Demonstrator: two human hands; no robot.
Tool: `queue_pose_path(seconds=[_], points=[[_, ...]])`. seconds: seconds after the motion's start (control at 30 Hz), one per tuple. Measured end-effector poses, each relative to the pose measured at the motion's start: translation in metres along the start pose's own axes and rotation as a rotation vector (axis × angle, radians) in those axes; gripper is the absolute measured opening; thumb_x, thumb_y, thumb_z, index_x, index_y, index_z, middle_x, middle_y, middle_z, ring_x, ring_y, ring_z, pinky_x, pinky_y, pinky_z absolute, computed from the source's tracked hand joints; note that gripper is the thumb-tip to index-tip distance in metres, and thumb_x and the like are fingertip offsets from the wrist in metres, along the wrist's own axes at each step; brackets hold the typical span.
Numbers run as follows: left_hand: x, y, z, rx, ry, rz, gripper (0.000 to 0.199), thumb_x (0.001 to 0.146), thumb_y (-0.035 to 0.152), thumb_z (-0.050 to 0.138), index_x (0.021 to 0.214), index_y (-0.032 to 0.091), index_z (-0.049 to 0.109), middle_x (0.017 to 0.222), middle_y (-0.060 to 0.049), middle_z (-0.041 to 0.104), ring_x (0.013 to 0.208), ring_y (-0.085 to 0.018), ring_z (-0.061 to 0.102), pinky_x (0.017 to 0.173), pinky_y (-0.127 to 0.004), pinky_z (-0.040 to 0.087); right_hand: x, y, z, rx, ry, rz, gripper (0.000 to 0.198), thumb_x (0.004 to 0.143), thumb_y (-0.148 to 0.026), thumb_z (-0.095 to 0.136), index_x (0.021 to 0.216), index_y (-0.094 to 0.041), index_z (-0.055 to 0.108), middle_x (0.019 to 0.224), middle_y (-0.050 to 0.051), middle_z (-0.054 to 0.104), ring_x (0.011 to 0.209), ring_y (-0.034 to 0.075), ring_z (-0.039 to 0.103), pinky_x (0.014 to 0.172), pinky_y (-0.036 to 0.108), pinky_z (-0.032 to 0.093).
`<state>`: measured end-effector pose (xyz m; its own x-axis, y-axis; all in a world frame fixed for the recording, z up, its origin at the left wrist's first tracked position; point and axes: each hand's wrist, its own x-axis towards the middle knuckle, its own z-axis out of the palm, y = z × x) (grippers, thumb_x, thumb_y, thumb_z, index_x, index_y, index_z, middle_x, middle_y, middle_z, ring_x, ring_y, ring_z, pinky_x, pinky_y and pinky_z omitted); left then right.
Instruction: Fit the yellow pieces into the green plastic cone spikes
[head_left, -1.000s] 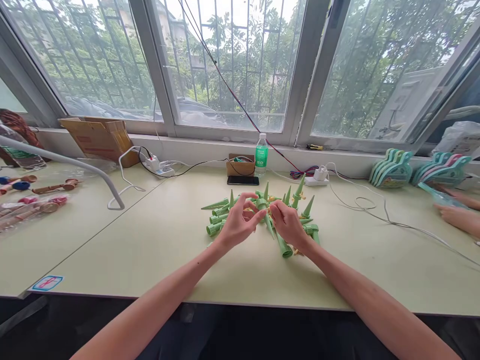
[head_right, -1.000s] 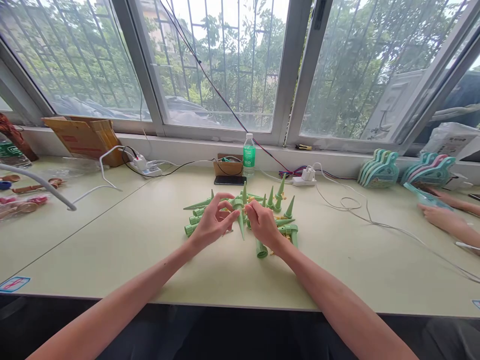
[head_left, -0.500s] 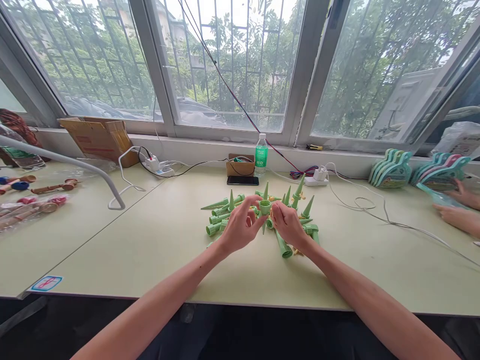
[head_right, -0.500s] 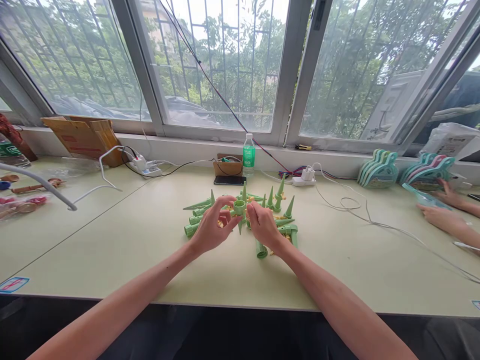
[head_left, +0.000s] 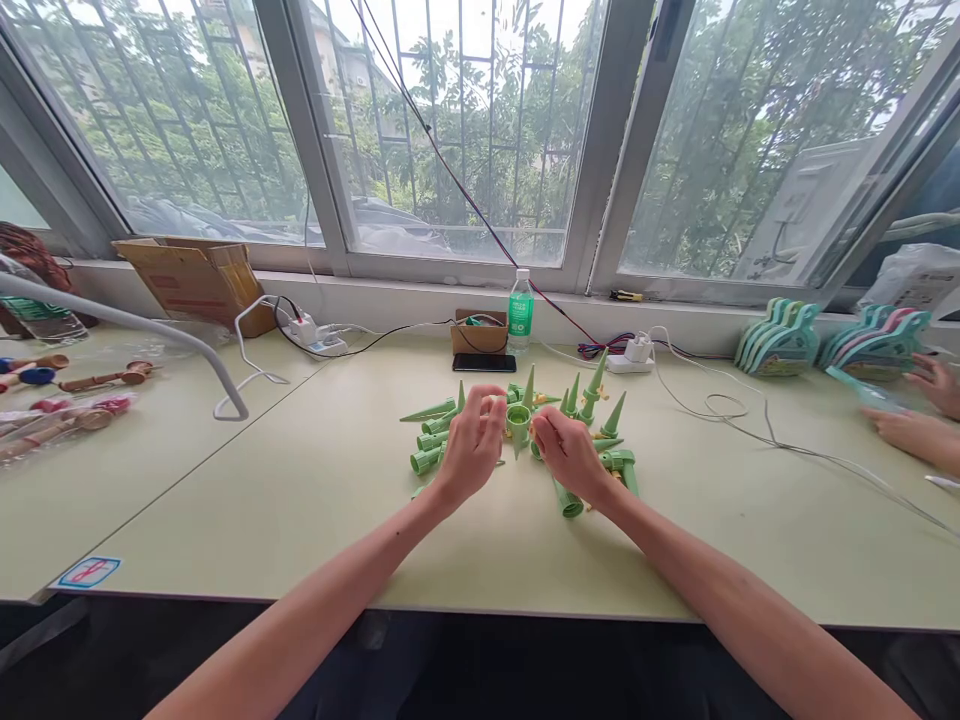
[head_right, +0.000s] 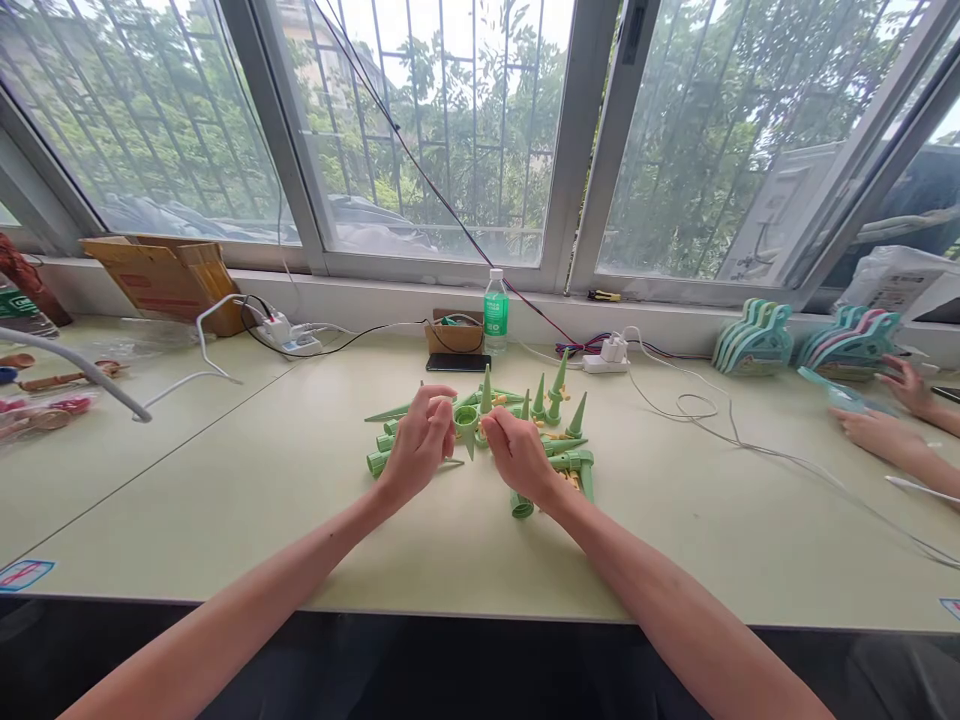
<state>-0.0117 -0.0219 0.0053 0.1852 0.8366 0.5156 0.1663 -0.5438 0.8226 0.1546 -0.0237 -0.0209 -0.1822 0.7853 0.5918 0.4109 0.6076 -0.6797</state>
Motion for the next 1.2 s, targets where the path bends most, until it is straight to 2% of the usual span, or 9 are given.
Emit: queue_pose_path(seconds=[0.13,0.27,0.37,0.5,0.77,0.9,1.07,1.2], points=[[0.002,0.002,0.001,-0.108,-0.053,-0.154,0.034,0.095,0.053,0.041,0.102,0.021,0.048,0.042,0.010,0.041,0.036,-0.009,0.041,0.039,-0.018,0.034,0.000,-0.002,-0.001,-0.009,0.041,-0.024,0.037,0.101,-0.041,0.034,0.070,-0.021,0.041,0.057,-0.004,0.045,0.050,0.010,0.040,0.054,0.023,0.033],[0.002,0.007,0.001,-0.274,-0.240,-0.294,0.038,0.094,0.058,0.036,0.096,0.020,0.045,0.040,0.008,0.048,0.031,-0.010,0.041,0.035,-0.019,0.033,0.000,-0.001,-0.001,-0.020,0.044,-0.019,0.037,0.101,-0.041,0.034,0.072,-0.021,0.043,0.058,-0.003,0.048,0.051,0.010,0.043,0.055,0.024,0.035],[0.003,0.011,0.000,-0.326,-0.319,-0.353,0.041,0.093,0.060,0.036,0.094,0.020,0.043,0.046,0.004,0.056,0.032,-0.012,0.047,0.034,-0.019,0.033,0.000,-0.001,-0.002,-0.019,0.032,0.000,0.037,0.101,-0.043,0.033,0.073,-0.021,0.045,0.057,-0.003,0.048,0.049,0.010,0.043,0.054,0.024,0.036],[0.003,0.010,-0.001,-0.324,-0.330,-0.345,0.044,0.091,0.062,0.040,0.095,0.018,0.045,0.055,0.000,0.063,0.037,-0.013,0.054,0.034,-0.019,0.035,0.000,0.001,-0.002,-0.013,0.029,0.018,0.037,0.101,-0.045,0.033,0.075,-0.021,0.045,0.056,-0.004,0.049,0.048,0.010,0.043,0.053,0.024,0.036],[0.003,0.003,-0.001,-0.276,-0.290,-0.275,0.043,0.090,0.060,0.045,0.099,0.018,0.047,0.062,-0.001,0.066,0.042,-0.011,0.056,0.036,-0.019,0.037,0.001,0.002,-0.002,0.007,0.015,0.033,0.038,0.101,-0.045,0.033,0.073,-0.021,0.043,0.054,-0.004,0.048,0.047,0.010,0.043,0.052,0.023,0.036],[0.003,0.004,-0.002,-0.238,-0.269,-0.228,0.041,0.091,0.057,0.047,0.102,0.017,0.047,0.062,0.000,0.064,0.041,-0.009,0.053,0.036,-0.018,0.037,0.001,0.001,-0.002,0.017,0.003,0.053,0.039,0.100,-0.047,0.032,0.073,-0.021,0.042,0.054,-0.004,0.047,0.047,0.010,0.042,0.051,0.023,0.035],[0.003,0.005,-0.004,-0.232,-0.254,-0.203,0.040,0.088,0.053,0.055,0.108,0.019,0.046,0.058,0.006,0.054,0.043,-0.008,0.051,0.037,-0.017,0.037,0.002,0.004,-0.001,0.018,-0.001,0.072,0.038,0.100,-0.048,0.032,0.072,-0.022,0.037,0.052,-0.005,0.042,0.046,0.010,0.039,0.049,0.023,0.033],[0.002,0.004,-0.004,-0.248,-0.255,-0.170,0.042,0.087,0.051,0.058,0.114,0.021,0.045,0.065,0.005,0.052,0.047,-0.009,0.054,0.037,-0.016,0.037,0.002,0.005,-0.001,0.013,-0.005,0.070,0.039,0.099,-0.048,0.032,0.071,-0.023,0.034,0.053,-0.005,0.040,0.047,0.010,0.039,0.049,0.023,0.032]])
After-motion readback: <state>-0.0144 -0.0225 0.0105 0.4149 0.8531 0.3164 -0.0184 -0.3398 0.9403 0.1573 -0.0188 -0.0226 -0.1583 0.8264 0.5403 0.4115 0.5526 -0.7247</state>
